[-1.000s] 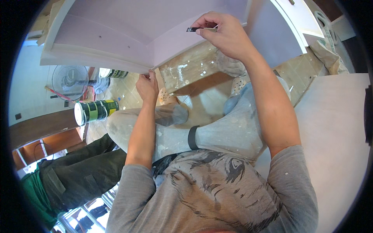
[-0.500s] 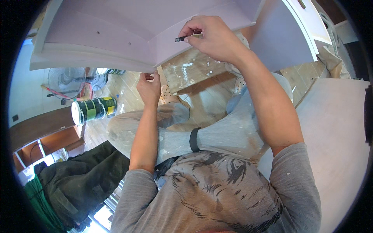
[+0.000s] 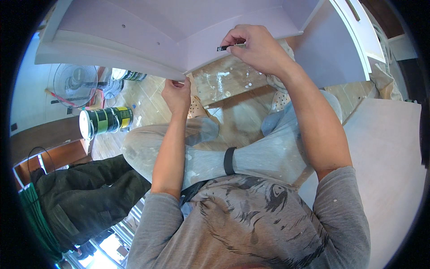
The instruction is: The person sits on the floor and wipes the edges of a white cabinet with a cloth. They then use a utility knife to trim the edges and apply a small strip of tape to the inside corner.
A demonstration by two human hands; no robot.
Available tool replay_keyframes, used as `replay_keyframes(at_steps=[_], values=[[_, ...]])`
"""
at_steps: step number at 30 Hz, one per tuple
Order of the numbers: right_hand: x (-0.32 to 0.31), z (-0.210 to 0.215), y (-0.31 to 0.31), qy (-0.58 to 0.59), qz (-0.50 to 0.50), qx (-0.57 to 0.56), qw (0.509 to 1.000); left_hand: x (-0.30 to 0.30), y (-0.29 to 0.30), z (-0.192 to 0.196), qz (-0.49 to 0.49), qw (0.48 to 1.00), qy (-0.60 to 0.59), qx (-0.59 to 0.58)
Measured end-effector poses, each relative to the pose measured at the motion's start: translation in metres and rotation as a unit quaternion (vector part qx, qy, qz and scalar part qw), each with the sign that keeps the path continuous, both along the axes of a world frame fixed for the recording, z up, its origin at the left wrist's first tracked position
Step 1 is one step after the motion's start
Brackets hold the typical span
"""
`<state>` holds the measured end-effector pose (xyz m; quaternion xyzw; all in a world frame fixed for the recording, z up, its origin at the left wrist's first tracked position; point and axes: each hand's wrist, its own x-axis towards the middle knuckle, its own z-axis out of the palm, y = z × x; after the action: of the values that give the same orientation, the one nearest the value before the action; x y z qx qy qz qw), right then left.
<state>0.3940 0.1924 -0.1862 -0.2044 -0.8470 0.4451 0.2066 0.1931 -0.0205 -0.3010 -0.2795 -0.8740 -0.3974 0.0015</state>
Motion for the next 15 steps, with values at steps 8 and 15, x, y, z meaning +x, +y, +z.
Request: replay_keyframes(at_steps=[8, 15], values=[[-0.004, -0.007, 0.0, 0.031, 0.011, 0.014, 0.999, -0.01, -0.024, -0.028, -0.028, 0.995, -0.063, -0.073], [-0.005, -0.001, -0.004, -0.006, 0.021, 0.001, 1.0, -0.015, -0.029, -0.016, 0.011, 0.987, -0.141, -0.075]])
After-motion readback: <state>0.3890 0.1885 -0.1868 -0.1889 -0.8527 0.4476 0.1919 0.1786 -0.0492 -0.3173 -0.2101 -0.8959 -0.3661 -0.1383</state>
